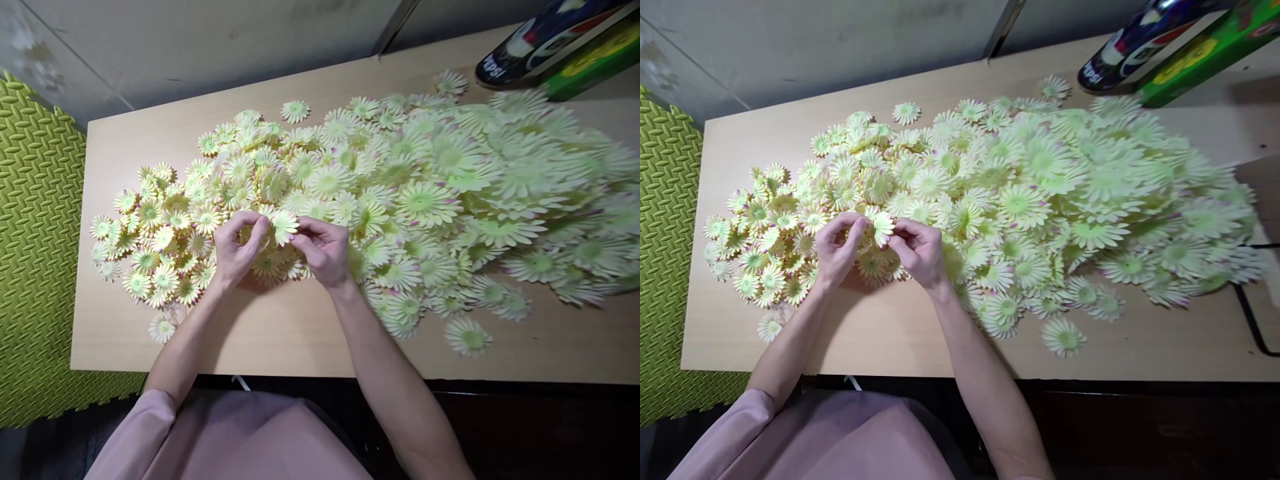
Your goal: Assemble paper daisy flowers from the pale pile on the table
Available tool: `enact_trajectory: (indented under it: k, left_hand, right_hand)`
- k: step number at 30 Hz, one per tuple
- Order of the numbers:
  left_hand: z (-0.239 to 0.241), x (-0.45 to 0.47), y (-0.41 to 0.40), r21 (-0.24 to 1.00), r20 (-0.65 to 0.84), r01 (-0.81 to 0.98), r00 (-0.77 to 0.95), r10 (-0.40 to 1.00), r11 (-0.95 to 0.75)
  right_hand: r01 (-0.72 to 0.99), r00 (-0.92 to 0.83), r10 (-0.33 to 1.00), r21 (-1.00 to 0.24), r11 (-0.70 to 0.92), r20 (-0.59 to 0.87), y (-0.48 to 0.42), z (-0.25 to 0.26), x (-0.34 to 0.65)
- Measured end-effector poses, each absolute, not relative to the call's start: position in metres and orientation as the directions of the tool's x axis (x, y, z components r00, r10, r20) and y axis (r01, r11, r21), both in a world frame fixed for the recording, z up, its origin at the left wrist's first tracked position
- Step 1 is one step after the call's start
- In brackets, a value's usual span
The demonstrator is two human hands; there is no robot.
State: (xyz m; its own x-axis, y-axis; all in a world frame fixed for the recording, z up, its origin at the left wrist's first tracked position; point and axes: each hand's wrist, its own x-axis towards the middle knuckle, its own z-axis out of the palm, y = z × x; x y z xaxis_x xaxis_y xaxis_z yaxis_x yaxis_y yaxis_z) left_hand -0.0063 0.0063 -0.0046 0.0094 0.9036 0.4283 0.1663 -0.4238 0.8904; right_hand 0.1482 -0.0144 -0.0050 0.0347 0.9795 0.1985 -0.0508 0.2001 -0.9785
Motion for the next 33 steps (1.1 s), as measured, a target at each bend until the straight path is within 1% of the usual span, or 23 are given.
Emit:
enact_trajectory:
  k: [2,5,8,12,14,18,20,23,26,30,31,33]
  left_hand:
    - [-0.004,-0.007,0.006,0.892,0.43,0.151,0.009,0.903,-0.426]
    - [-0.003,-0.005,0.006,0.867,0.466,0.161,0.072,0.882,-0.472]
    - [-0.002,-0.004,0.005,0.852,0.475,0.184,0.119,0.872,-0.489]
    - [-0.003,-0.003,0.005,0.839,0.502,0.179,0.111,0.858,-0.514]
    - [-0.002,-0.003,0.005,0.846,0.488,0.188,0.102,0.867,-0.498]
    - [-0.001,-0.003,0.004,0.885,0.425,0.174,0.079,0.902,-0.432]
    - [-0.001,-0.003,0.003,0.916,0.368,0.144,0.064,0.927,-0.374]
    - [-0.002,-0.005,0.003,0.968,0.243,0.058,0.032,0.97,-0.244]
    - [-0.005,-0.009,0.006,0.985,0.166,-0.029,-0.073,0.983,-0.168]
    - [-0.013,-0.014,0.014,0.968,0.232,-0.016,-0.302,0.924,-0.249]
    - [-0.014,-0.014,0.016,0.958,0.272,0.0,-0.315,0.909,-0.287]
    - [-0.016,-0.013,0.017,0.922,0.384,0.07,-0.285,0.878,-0.38]
  right_hand:
    - [-0.054,0.036,0.979,-0.978,0.203,0.201,-0.014,-0.005,0.149]
    - [-0.068,0.019,0.98,-0.978,0.198,0.197,-0.014,-0.006,0.149]
    - [-0.082,0.017,0.973,-0.97,0.231,0.23,-0.014,-0.009,0.148]
    - [-0.048,0.024,0.965,-0.964,0.263,0.262,-0.012,-0.01,0.147]
    - [-0.037,0.027,0.962,-0.961,0.274,0.273,-0.012,-0.01,0.146]
    - [-0.015,0.026,0.962,-0.962,0.273,0.273,-0.013,-0.012,0.146]
    - [-0.013,0.021,0.96,-0.96,0.278,0.278,-0.013,-0.012,0.147]
    - [-0.013,0.033,0.954,-0.955,0.297,0.297,-0.012,-0.012,0.148]
    - [-0.002,0.074,0.949,-0.952,0.307,0.306,-0.011,-0.011,0.15]
    - [-0.007,0.132,0.951,-0.96,0.282,0.278,-0.011,-0.009,0.151]
    - [-0.01,0.141,0.952,-0.962,0.275,0.271,-0.011,-0.009,0.151]
    - [-0.022,0.146,0.955,-0.964,0.265,0.259,-0.01,-0.01,0.15]
